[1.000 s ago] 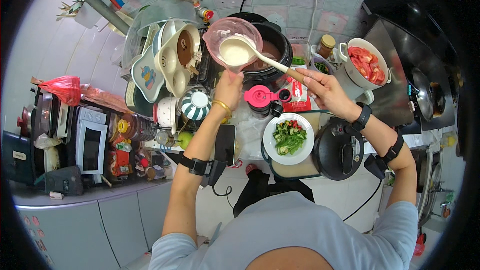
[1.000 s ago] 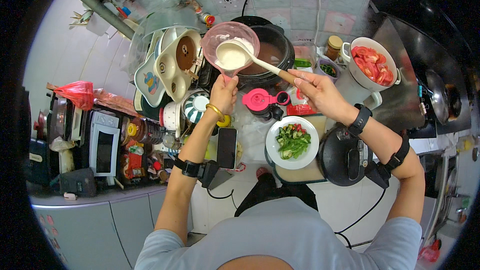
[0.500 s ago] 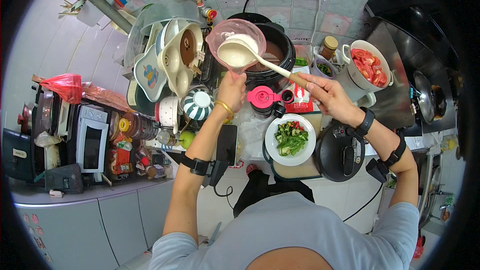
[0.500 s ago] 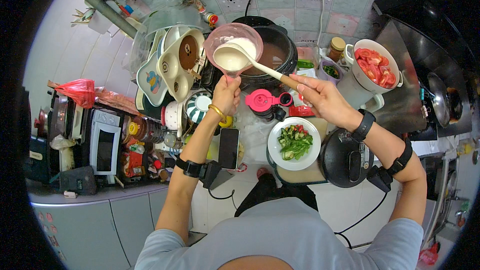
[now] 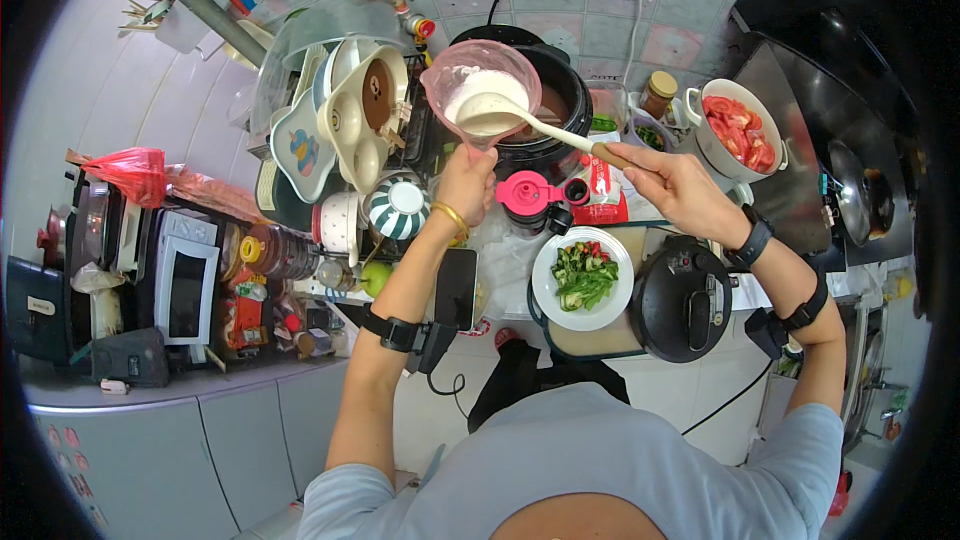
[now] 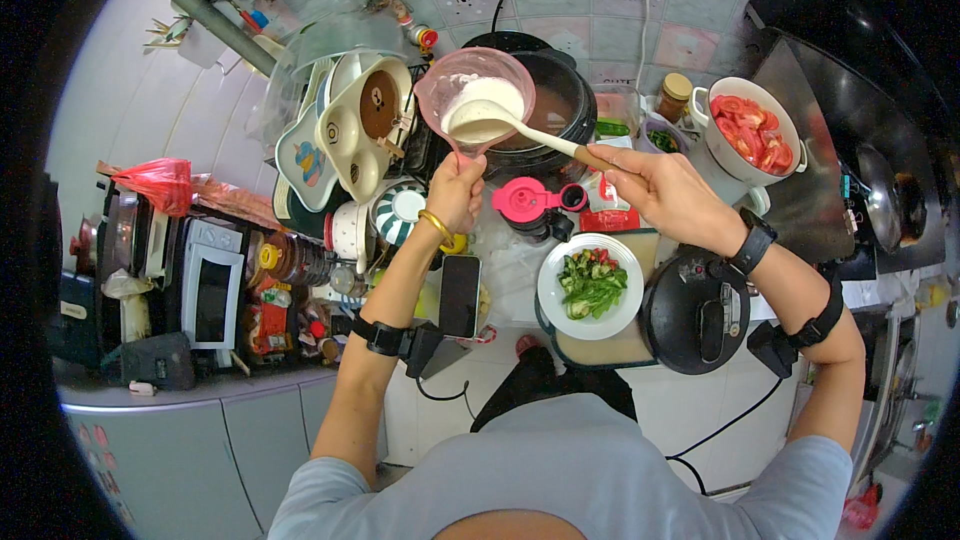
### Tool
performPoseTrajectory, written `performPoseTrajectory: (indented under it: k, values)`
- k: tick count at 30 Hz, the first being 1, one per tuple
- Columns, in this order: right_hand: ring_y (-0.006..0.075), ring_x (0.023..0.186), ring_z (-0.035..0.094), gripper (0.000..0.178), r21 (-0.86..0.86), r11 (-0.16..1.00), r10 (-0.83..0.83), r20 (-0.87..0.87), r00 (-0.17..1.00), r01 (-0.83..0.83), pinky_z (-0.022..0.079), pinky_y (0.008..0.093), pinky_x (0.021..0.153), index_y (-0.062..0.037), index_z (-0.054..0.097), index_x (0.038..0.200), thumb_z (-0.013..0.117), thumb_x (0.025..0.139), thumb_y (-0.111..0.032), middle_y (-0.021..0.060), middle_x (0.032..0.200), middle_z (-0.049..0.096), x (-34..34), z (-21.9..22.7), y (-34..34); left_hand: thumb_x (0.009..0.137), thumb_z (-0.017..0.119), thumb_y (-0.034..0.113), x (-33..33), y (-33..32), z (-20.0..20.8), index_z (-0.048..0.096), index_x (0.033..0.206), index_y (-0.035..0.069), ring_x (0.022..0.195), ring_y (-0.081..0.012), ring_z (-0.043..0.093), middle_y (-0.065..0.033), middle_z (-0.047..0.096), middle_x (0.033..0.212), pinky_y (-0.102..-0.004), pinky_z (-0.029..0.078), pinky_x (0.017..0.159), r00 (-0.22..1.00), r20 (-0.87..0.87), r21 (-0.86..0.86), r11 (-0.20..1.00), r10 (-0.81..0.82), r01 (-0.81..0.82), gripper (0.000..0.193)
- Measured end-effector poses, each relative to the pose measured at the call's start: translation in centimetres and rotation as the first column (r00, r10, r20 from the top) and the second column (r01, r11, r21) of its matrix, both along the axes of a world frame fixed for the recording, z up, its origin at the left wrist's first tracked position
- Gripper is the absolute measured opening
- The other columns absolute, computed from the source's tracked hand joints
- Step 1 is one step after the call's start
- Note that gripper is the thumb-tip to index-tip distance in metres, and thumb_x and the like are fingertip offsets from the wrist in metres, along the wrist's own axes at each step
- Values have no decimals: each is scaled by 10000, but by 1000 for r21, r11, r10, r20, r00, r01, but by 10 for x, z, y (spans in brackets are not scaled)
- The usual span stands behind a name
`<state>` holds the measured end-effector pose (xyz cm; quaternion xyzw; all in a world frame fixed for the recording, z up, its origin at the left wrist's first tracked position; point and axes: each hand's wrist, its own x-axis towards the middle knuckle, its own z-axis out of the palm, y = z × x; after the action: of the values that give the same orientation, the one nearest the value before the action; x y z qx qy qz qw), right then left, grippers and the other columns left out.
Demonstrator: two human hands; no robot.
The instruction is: Prepare a flour mixture and add it to a pot while cooking.
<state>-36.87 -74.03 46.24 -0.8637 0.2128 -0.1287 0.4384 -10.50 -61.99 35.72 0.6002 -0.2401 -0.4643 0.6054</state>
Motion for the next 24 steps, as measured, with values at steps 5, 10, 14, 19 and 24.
performPoseTrajectory:
  k: [5, 10, 14, 19, 24]
  values:
    - [272, 533, 496, 439, -570, 822, 28, 49, 998, 5, 427, 402, 551, -132, 522, 1307, 561, 871, -85, 137, 648, 465, 1, -14, 4, 931, 536, 202, -1, 0, -2, 395, 884, 88, 390, -97, 340, -9, 421, 588, -262, 286, 349, 998, -24, 27, 998, 49, -49, 187]
    - [315, 561, 499, 516, -647, 761, -65, 3, 998, 52, 419, 416, 532, -186, 469, 1353, 562, 861, -64, 120, 677, 448, 6, -31, -1, 929, 541, 182, -11, -4, 10, 403, 869, 115, 397, -95, 327, 6, 408, 582, -251, 278, 362, 996, -87, 13, 1000, 25, -24, 165]
    - [309, 559, 500, 544, -656, 749, -62, 66, 996, 90, 418, 417, 526, -194, 440, 1375, 567, 860, -73, 120, 680, 448, 19, -48, -10, 928, 536, 169, -17, -9, 12, 406, 879, 114, 408, -93, 329, 6, 402, 582, -250, 267, 363, 998, -62, 30, 999, -26, 28, 149]
    - [329, 550, 532, 528, -614, 787, 57, 166, 984, 58, 438, 427, 504, -163, 388, 1396, 550, 895, -138, 142, 688, 493, 32, -67, -13, 926, 527, 161, -12, -15, 9, 413, 907, 124, 397, -89, 317, 12, 394, 580, -250, 263, 360, 999, -45, 48, 999, -9, 12, 121]
    - [327, 577, 543, 527, -560, 828, 114, 146, 983, -13, 443, 426, 523, -164, 387, 1397, 545, 895, -130, 141, 716, 510, 18, -72, -19, 929, 518, 164, -7, -17, 15, 416, 923, 137, 383, -89, 299, 19, 390, 580, -250, 256, 354, 999, -33, 76, 996, -41, 43, 106]
